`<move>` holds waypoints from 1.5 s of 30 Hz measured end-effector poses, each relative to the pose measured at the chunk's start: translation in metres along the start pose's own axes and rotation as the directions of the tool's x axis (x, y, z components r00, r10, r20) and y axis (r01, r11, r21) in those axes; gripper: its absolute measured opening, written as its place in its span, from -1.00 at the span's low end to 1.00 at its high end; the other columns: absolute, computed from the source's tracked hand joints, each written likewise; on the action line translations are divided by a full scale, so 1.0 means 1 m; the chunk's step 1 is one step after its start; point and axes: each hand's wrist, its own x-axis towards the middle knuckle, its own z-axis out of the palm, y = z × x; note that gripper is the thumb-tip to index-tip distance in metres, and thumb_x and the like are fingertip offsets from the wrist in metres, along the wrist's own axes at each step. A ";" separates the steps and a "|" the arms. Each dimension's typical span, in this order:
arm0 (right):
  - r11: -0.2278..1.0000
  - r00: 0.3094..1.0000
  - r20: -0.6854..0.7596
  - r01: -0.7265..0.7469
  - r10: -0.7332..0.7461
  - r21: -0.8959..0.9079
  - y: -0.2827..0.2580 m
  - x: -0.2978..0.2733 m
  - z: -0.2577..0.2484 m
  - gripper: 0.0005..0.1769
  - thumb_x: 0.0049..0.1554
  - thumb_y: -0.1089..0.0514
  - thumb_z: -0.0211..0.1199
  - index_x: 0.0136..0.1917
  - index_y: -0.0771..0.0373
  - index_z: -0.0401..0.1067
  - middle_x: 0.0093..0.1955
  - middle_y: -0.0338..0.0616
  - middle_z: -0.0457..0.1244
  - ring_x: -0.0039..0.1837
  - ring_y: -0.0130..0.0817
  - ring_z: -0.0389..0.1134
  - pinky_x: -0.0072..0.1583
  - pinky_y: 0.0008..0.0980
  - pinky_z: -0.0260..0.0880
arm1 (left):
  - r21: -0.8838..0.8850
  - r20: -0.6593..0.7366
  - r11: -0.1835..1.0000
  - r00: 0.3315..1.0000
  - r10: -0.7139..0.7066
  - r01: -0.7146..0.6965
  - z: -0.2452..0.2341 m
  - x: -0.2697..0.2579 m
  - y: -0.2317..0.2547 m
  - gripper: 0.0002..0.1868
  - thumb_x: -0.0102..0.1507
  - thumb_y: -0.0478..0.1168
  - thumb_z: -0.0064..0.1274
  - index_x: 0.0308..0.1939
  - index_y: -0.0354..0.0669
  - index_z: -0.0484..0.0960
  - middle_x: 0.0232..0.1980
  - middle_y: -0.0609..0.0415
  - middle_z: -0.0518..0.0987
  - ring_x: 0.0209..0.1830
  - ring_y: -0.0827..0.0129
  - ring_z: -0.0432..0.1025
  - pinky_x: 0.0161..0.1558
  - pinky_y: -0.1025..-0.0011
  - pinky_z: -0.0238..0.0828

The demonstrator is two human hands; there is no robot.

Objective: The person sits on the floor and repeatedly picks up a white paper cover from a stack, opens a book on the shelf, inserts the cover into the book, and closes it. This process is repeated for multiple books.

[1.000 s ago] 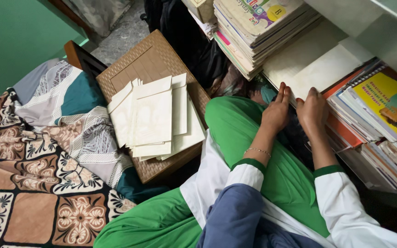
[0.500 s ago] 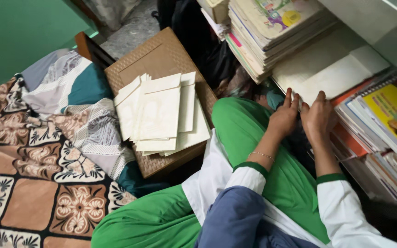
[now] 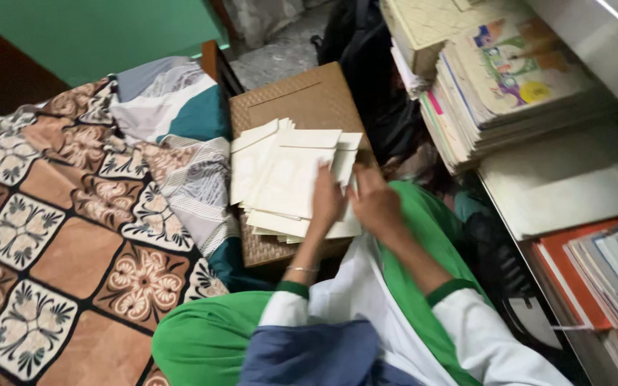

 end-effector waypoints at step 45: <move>0.939 0.946 0.209 -0.288 0.248 0.189 0.021 -0.015 0.106 0.05 -0.28 0.02 0.69 0.39 0.33 0.30 0.38 0.14 0.11 0.39 0.09 0.22 0.38 -0.14 0.29 | -0.681 0.339 0.426 0.772 -0.538 0.596 -0.131 -0.042 -0.051 -0.53 0.42 -0.38 -0.27 0.43 -0.42 0.20 -0.03 -0.19 0.58 -0.29 0.26 0.63 -0.35 0.40 0.59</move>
